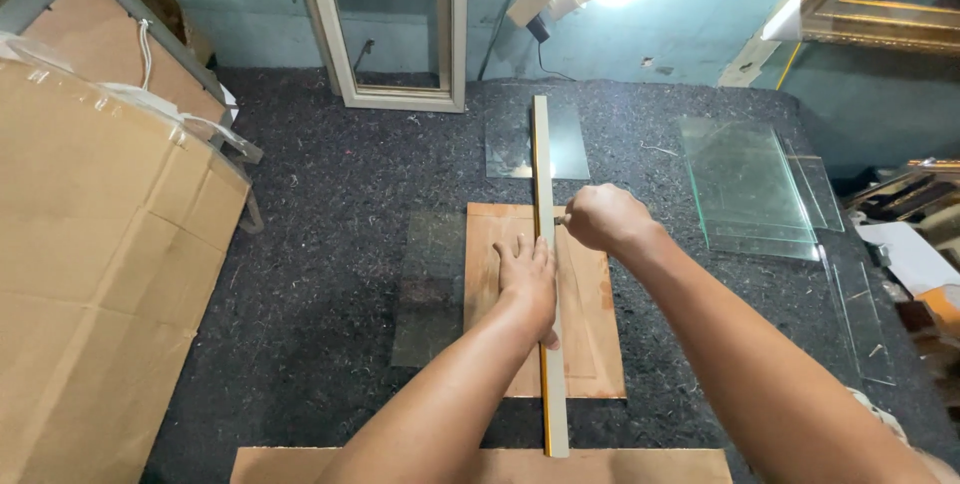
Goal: Measuring and marking glass sheets using a ruler and pen on a workshop table for framing.
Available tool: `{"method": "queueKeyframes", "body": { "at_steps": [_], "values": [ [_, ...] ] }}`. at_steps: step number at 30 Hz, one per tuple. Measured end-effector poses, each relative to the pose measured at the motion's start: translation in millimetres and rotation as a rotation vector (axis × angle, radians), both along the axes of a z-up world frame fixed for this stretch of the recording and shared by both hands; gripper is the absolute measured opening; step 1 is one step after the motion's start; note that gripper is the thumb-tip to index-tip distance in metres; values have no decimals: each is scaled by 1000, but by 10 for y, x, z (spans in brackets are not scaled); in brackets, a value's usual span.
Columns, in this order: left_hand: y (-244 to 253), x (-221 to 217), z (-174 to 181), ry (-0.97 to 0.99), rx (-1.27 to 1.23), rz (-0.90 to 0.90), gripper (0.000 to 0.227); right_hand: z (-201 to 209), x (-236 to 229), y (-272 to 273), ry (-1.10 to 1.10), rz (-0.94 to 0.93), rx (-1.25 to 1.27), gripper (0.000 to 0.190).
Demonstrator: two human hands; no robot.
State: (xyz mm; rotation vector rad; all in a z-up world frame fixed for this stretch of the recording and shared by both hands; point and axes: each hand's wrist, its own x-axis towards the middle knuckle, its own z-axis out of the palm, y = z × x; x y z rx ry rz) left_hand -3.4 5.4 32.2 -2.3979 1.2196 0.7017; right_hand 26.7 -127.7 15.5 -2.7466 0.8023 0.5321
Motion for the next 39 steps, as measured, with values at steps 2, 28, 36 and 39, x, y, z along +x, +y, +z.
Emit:
{"method": "queueKeyframes", "body": {
  "at_steps": [2, 28, 36, 39],
  "values": [
    [8, -3, 35, 0, 1, 1, 70, 0, 3, 5, 3, 3, -2, 31],
    [104, -45, 188, 21, -54, 14, 59, -192, -3, 20, -84, -28, 60, 28],
    [174, -119, 238, -56, -25, -29, 54, -251, -601, 354, -7, 4, 55, 31],
    [171, -165, 164, -97, -7, -46, 54, -61, -1064, 661, 62, 33, 51, 28]
  ]
}}
